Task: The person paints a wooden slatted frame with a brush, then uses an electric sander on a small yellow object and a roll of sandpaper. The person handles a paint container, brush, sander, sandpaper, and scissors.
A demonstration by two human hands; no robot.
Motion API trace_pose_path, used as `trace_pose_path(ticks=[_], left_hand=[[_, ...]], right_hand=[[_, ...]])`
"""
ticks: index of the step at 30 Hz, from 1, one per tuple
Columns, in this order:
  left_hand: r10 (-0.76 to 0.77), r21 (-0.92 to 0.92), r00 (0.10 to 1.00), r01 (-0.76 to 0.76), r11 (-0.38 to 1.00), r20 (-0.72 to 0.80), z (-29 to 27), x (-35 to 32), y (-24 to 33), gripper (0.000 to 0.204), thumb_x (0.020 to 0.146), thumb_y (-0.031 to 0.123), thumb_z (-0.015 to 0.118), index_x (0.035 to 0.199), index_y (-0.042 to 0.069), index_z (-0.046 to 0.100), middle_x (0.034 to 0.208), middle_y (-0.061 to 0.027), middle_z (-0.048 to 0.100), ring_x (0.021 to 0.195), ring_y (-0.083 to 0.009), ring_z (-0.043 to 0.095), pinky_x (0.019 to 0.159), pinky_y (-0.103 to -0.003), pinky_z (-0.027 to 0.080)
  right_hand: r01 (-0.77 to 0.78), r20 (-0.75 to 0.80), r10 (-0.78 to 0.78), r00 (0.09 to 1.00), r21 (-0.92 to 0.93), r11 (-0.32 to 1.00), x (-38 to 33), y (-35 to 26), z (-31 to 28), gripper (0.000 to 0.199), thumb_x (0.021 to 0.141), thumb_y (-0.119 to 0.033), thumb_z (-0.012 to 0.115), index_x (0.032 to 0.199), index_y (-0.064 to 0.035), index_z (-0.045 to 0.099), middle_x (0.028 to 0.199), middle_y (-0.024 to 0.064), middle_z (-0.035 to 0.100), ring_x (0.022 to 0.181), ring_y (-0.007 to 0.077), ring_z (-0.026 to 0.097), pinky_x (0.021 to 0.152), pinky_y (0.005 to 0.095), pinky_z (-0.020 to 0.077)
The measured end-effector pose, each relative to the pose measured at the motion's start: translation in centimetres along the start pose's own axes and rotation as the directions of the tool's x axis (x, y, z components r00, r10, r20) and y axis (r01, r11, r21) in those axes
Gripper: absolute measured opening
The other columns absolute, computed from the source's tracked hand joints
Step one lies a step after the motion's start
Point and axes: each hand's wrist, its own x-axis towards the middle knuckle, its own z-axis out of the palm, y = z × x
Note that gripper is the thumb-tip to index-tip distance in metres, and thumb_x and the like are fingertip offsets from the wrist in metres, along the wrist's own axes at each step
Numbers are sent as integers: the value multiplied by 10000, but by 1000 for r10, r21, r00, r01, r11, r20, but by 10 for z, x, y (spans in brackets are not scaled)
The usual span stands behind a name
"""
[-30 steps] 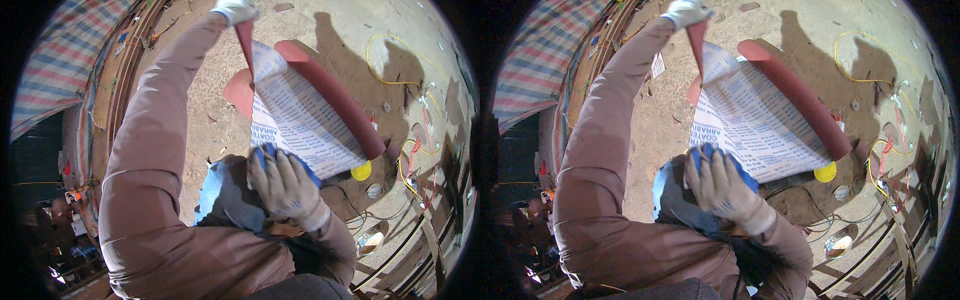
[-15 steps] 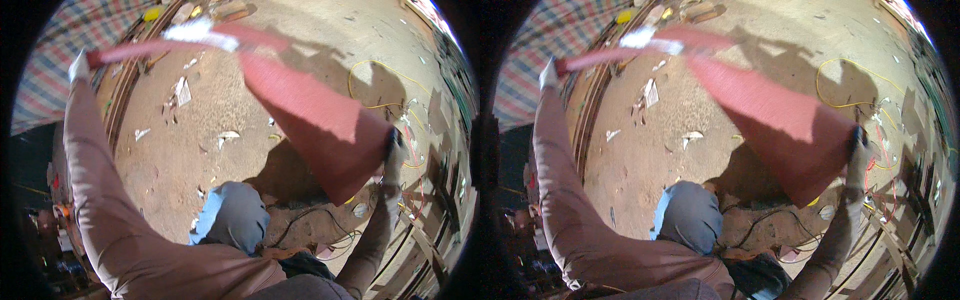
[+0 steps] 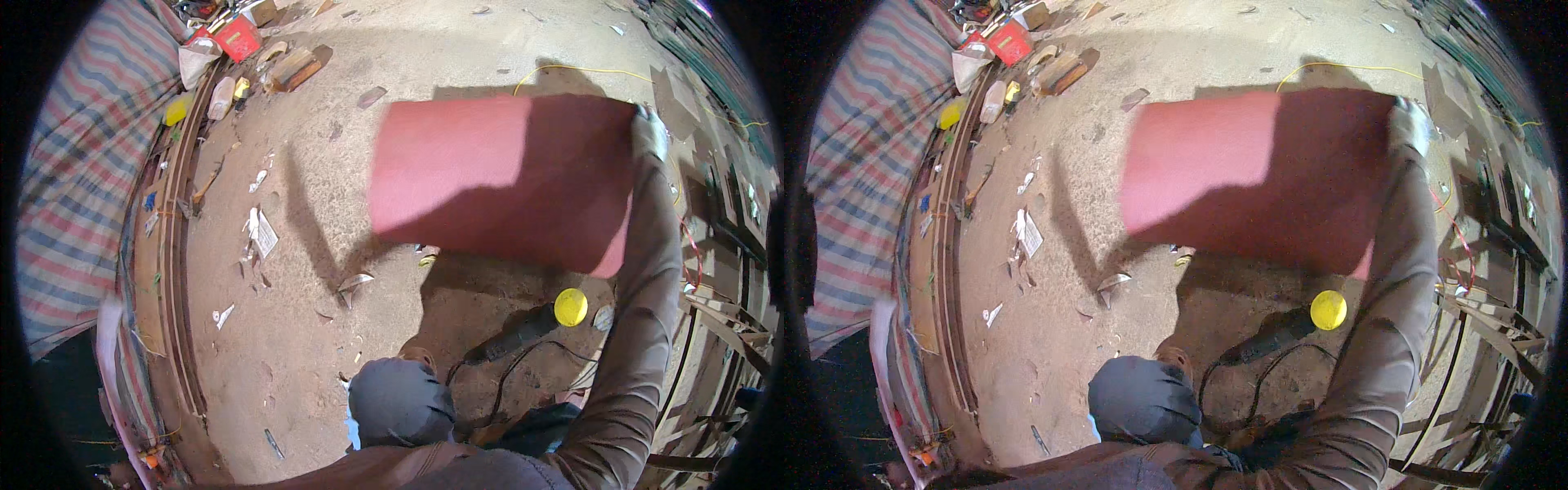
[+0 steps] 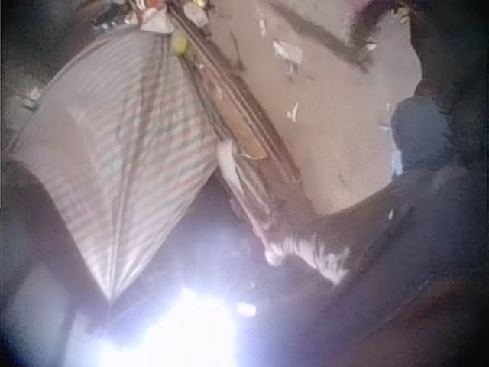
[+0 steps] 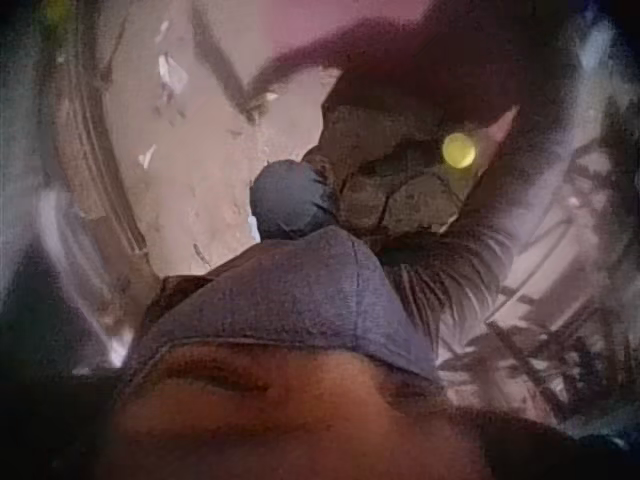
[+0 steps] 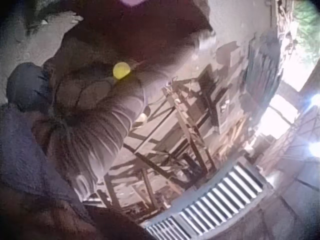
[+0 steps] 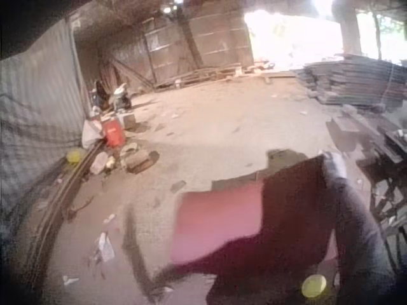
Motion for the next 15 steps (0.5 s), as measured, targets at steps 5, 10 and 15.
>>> trace_pose_path(ticks=[5,10,15], left_hand=[[-75,115,989,89,989,-126,5,-32,-58,526,990,442,602,1239,-13,690,1185,-121,726,1045,-241,678,941,-380,521],[82,152,984,-58,987,-156,22,-40,-46,495,1002,413,599,1232,-14,695,1173,-122,733,1049,-236,679,940,-375,523],[552,80,757,-611,788,349,182,-89,13,464,1015,384,597,1226,-16,701,1161,-123,740,1052,-232,681,940,-371,525]], right_hand=[[181,-204,-344,917,-556,811,-32,40,3,775,939,-531,644,1416,53,464,1318,271,604,1228,415,574,1052,451,461],[754,817,-363,448,-127,644,-309,-15,88,388,966,-383,652,1216,-88,681,1160,181,693,1017,302,668,861,436,535],[773,839,-415,352,-11,634,-350,24,103,368,968,-431,610,1113,-97,667,1053,162,704,960,319,684,857,456,546]])
